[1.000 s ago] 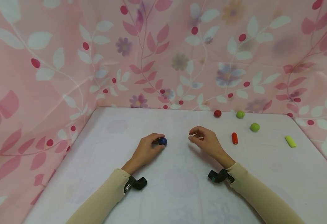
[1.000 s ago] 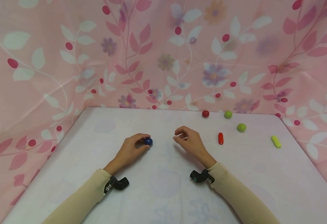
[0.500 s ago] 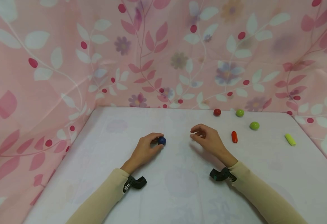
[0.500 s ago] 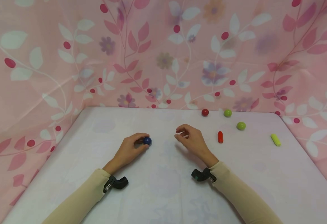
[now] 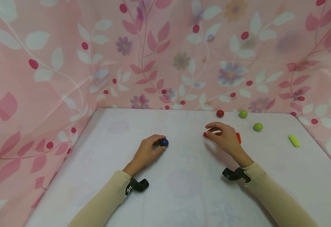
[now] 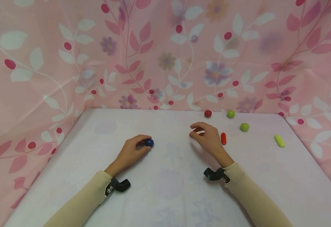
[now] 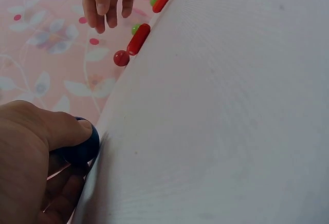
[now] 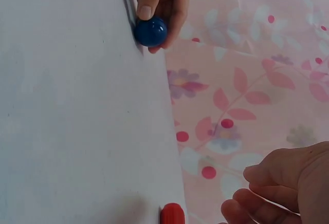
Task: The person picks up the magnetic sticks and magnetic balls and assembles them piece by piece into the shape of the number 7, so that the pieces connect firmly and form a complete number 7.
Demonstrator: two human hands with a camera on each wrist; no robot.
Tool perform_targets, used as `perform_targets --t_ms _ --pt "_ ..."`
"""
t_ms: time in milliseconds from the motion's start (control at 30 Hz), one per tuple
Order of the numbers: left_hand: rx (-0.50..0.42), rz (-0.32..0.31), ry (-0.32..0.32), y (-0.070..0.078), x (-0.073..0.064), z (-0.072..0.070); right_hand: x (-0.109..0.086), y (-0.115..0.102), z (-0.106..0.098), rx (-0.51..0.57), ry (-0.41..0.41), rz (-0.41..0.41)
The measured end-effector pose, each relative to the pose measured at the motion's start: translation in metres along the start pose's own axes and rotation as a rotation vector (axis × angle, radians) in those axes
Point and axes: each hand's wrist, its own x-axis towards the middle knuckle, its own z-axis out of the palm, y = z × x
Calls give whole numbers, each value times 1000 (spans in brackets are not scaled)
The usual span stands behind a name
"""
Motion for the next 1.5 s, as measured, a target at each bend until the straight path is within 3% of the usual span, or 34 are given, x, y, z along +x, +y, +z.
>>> perform_targets --t_ms 400,667,1067,1267,1500 --pt "1 -6 3 -3 -2 -1 -13 20 -25 -87 42 2" --pt "1 0 4 -4 -3 -1 -10 31 -19 -89 -21 31" --pt "-15 23 -2 -3 0 2 -3 39 -10 -93 -145 148" --pt "-3 24 -3 -2 1 2 -5 40 -6 -108 -150 165" --pt "-8 26 6 0 1 0 -6 46 -2 -91 -99 126"
